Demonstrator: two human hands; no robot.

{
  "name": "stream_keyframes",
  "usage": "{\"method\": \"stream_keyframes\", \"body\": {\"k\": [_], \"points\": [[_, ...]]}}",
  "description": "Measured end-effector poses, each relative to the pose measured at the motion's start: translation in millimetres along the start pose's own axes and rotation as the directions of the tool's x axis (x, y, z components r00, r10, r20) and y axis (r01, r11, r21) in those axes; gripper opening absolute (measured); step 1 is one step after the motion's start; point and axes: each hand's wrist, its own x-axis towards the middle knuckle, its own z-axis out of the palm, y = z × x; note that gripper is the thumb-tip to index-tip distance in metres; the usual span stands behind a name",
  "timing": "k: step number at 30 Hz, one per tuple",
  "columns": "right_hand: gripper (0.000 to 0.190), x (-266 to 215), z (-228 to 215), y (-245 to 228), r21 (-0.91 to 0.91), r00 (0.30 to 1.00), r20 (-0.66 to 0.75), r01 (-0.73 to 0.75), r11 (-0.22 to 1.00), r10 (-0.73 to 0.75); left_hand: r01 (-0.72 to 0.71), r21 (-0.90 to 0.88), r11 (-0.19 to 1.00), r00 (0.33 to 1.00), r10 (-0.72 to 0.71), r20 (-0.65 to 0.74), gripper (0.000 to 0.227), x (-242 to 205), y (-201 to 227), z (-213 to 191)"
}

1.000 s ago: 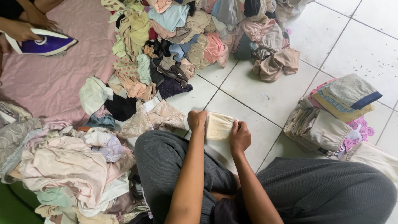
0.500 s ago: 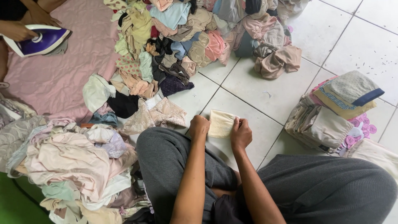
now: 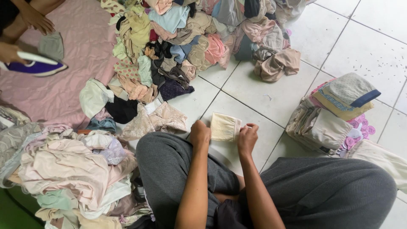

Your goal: Folding small laundry items like underwear or cloths and stacking them on the floor.

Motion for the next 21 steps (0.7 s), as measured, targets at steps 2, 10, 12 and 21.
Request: {"method": "stream_keyframes", "body": {"k": [2, 10, 12, 21], "points": [[0.018, 1.8, -12.3, -14.2, 0.032, 1.000, -0.022, -0.020, 0.999, 0.021, -0.019, 0.008, 1.000, 1.000, 0.019, 0.001, 0.030, -0.6, 5.1, 0.3], [0.052, 9.3, -18.0, -37.2, -0.153, 0.985, 0.159, -0.036, 0.988, 0.060, -0.097, 0.031, 0.995, 0.995, 0.097, 0.002, 0.034, -0.2, 14.5, 14.0], [0.057, 3.6, -15.7, -50.9, -0.371, 0.977, 0.174, -0.048, 0.928, 0.120, -0.088, 0.069, 0.994, 0.996, 0.088, -0.007, 0.027, 6.7, 13.4, 18.9], [0.035, 1.2, -5.5, -27.8, -0.172, 0.998, -0.029, 0.043, 0.984, -0.049, -0.085, 0.028, 0.996, 0.996, 0.086, -0.013, 0.023, 10.3, 5.9, 28.5]]}}
